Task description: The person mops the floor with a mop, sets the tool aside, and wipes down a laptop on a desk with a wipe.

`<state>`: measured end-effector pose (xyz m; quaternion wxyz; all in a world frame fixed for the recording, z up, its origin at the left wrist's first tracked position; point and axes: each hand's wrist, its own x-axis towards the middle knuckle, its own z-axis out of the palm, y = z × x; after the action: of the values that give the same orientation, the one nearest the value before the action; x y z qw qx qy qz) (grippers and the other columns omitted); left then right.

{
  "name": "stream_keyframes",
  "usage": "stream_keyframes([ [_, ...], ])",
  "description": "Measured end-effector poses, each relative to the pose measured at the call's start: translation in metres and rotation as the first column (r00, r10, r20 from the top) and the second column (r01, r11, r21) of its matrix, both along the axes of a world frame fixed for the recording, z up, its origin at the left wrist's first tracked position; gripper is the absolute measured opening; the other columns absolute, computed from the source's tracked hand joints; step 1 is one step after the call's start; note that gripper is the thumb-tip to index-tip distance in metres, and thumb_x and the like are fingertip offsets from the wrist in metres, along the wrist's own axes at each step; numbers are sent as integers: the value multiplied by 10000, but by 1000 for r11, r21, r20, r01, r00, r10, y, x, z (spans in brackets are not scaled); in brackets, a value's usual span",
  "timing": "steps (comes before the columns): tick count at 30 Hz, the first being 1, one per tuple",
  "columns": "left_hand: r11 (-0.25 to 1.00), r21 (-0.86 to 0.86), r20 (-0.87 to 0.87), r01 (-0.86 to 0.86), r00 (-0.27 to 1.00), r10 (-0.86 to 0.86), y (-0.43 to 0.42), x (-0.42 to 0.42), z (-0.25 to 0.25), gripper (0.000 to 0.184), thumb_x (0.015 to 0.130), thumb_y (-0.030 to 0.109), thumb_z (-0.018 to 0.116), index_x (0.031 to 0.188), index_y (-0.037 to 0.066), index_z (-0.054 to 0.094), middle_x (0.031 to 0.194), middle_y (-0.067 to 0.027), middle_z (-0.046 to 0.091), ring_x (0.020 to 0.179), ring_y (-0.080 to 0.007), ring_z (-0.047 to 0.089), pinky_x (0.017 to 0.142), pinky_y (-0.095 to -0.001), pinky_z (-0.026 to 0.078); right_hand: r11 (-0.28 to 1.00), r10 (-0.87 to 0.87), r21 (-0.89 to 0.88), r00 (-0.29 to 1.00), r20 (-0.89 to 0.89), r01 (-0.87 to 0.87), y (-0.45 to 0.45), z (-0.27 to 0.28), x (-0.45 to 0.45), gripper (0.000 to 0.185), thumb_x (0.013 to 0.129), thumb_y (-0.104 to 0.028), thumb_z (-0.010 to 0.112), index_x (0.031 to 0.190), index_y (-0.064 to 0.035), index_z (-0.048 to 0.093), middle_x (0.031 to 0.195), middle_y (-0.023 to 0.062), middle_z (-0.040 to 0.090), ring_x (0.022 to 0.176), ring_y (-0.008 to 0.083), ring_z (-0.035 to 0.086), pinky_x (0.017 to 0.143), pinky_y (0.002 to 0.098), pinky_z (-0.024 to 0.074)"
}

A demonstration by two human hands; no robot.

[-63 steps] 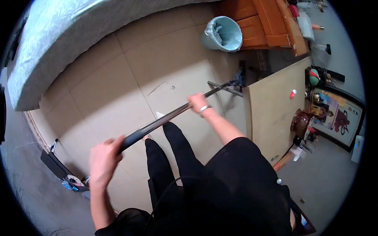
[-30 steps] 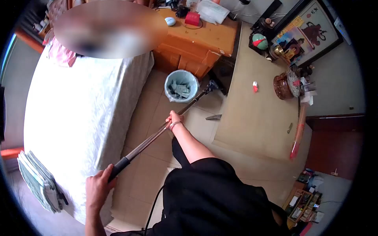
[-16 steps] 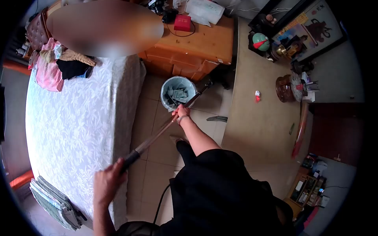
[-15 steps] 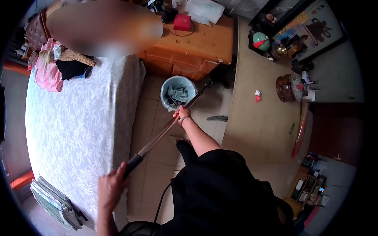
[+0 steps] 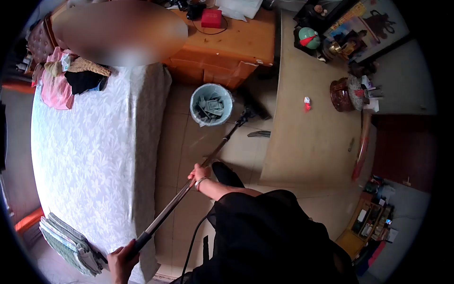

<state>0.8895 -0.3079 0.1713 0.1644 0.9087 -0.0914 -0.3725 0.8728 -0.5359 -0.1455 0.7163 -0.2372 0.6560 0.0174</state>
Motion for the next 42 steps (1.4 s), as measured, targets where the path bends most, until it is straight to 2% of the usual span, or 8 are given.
stream_keyframes([
  [11, 921, -94, 223, 379, 909, -352, -80, 47, -110, 419, 602, 169, 594, 1008, 177, 492, 570, -44, 487, 469, -209, 513, 420, -308, 397, 906, -370, -238, 928, -46, 349, -140, -64, 21, 205, 685, -18, 423, 521, -47, 304, 433, 39, 303, 309, 121, 281, 285, 233, 237],
  [23, 842, -15, 328, 540, 798, -506, -179, 60, -162, 405, 644, 177, 563, 1035, 130, 467, 603, -58, 492, 462, -196, 510, 423, -289, 403, 899, -399, -153, 911, 105, 411, -265, -115, 16, 203, 638, -16, 411, 515, -95, 271, 437, 8, 268, 323, 104, 251, 287, 200, 241],
  [28, 869, 7, 260, 496, 838, -480, -153, 40, -148, 416, 641, 171, 562, 1044, 140, 463, 593, -61, 495, 476, -213, 516, 423, -305, 404, 980, -177, -92, 984, -17, 174, -241, -144, -9, 173, 723, -98, 400, 574, -101, 312, 471, 16, 293, 348, 111, 278, 295, 212, 247],
  [29, 882, 14, 215, 470, 861, -462, -138, 38, -142, 420, 635, 174, 566, 1042, 145, 467, 593, -65, 497, 484, -217, 518, 430, -309, 407, 966, -187, -196, 979, -78, 168, -227, -217, -27, 172, 733, -121, 400, 582, -93, 324, 470, 24, 299, 353, 124, 295, 294, 222, 252],
  [30, 898, 24, 191, 439, 880, -435, -123, 37, -133, 429, 619, 169, 580, 1035, 149, 478, 594, -64, 498, 490, -218, 517, 438, -313, 406, 975, -174, -156, 981, -90, 158, -202, -216, -28, 181, 742, -139, 403, 584, -78, 340, 465, 45, 329, 350, 145, 312, 293, 228, 256],
  [31, 913, 35, 168, 407, 898, -407, -107, 37, -121, 438, 603, 164, 594, 1028, 152, 488, 596, -64, 499, 496, -220, 517, 447, -317, 405, 980, -163, -138, 978, -130, 145, -165, -105, 5, 174, 746, -131, 392, 592, -64, 352, 449, 69, 350, 338, 165, 330, 288, 242, 263],
  [38, 957, 176, 151, 233, 954, -260, -49, 29, -13, 410, 538, 101, 649, 937, 138, 562, 552, -61, 467, 497, -207, 484, 464, -312, 369, 991, 30, -125, 988, -150, -50, -39, -21, 20, 245, 748, -76, 383, 513, -50, 318, 418, 62, 309, 305, 147, 278, 278, 262, 254],
  [42, 937, 165, 221, 309, 914, -340, -54, 30, 35, 365, 652, 122, 605, 1006, 156, 525, 604, -55, 481, 433, -195, 462, 419, -307, 379, 989, -112, 100, 993, 33, 108, -49, 17, 22, 226, 737, -44, 392, 527, -49, 309, 452, 41, 300, 349, 152, 287, 334, 277, 295],
])
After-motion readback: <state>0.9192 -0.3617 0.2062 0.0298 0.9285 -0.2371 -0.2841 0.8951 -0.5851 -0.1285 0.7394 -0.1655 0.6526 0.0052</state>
